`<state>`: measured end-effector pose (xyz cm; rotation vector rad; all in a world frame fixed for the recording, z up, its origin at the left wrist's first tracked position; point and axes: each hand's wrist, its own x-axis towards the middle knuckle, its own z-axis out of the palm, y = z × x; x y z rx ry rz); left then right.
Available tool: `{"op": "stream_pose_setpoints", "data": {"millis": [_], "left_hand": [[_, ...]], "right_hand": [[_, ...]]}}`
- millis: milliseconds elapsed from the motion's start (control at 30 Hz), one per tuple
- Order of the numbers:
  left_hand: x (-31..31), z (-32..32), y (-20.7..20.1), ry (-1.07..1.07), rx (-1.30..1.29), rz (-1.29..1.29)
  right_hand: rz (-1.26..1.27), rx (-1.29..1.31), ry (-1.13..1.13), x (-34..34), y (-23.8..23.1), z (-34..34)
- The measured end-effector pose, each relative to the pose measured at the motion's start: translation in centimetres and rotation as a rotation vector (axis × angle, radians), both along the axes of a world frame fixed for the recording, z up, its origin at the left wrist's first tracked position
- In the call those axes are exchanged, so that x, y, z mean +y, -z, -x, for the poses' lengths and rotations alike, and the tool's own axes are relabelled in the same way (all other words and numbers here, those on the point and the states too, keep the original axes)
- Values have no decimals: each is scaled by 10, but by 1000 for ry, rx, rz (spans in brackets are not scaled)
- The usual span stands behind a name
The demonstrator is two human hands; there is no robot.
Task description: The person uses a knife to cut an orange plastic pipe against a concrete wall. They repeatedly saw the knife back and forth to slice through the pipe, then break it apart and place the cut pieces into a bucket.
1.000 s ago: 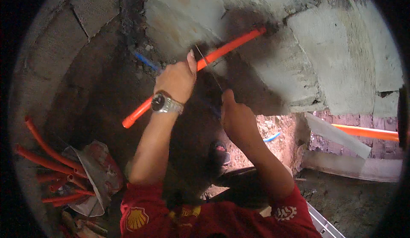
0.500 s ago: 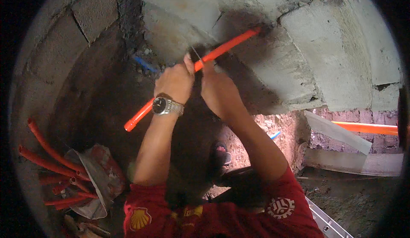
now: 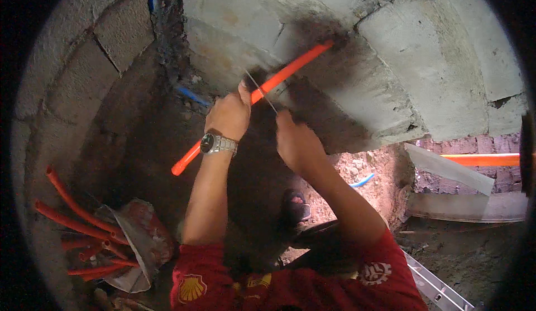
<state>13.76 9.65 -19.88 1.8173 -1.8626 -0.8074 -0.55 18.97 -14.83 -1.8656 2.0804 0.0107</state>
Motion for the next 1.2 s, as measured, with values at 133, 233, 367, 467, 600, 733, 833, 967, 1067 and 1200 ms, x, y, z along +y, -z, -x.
{"op": "stream_pose_setpoints", "data": {"millis": [133, 233, 367, 467, 600, 733, 833, 967, 1067, 1200], "left_hand": [[0, -2, 1, 7, -40, 6], [4, 16, -11, -17, -12, -67], [-4, -3, 5, 2, -3, -38], [3, 10, -2, -31, -61, -11], [-11, 1, -6, -54, -49, 75], [4, 7, 18, -27, 5, 77], [11, 11, -6, -68, -32, 51], [12, 15, -6, -27, -65, 52], [7, 4, -13, -79, -89, 123], [11, 7, 2, -100, -91, 137]], "right_hand": [[-19, -2, -36, 16, 5, 7], [131, -29, -56, -44, 11, -3], [112, -89, -80, -9, 12, 2], [61, -43, -40, 13, 16, 24], [61, -16, -57, -3, 12, 20], [-77, 77, -38, 17, -3, 12], [-49, 53, -43, 11, -13, 4], [190, -87, -65, -40, 2, -6], [146, -37, -65, -24, 2, -7], [121, 14, -102, 2, 8, 11]]}}
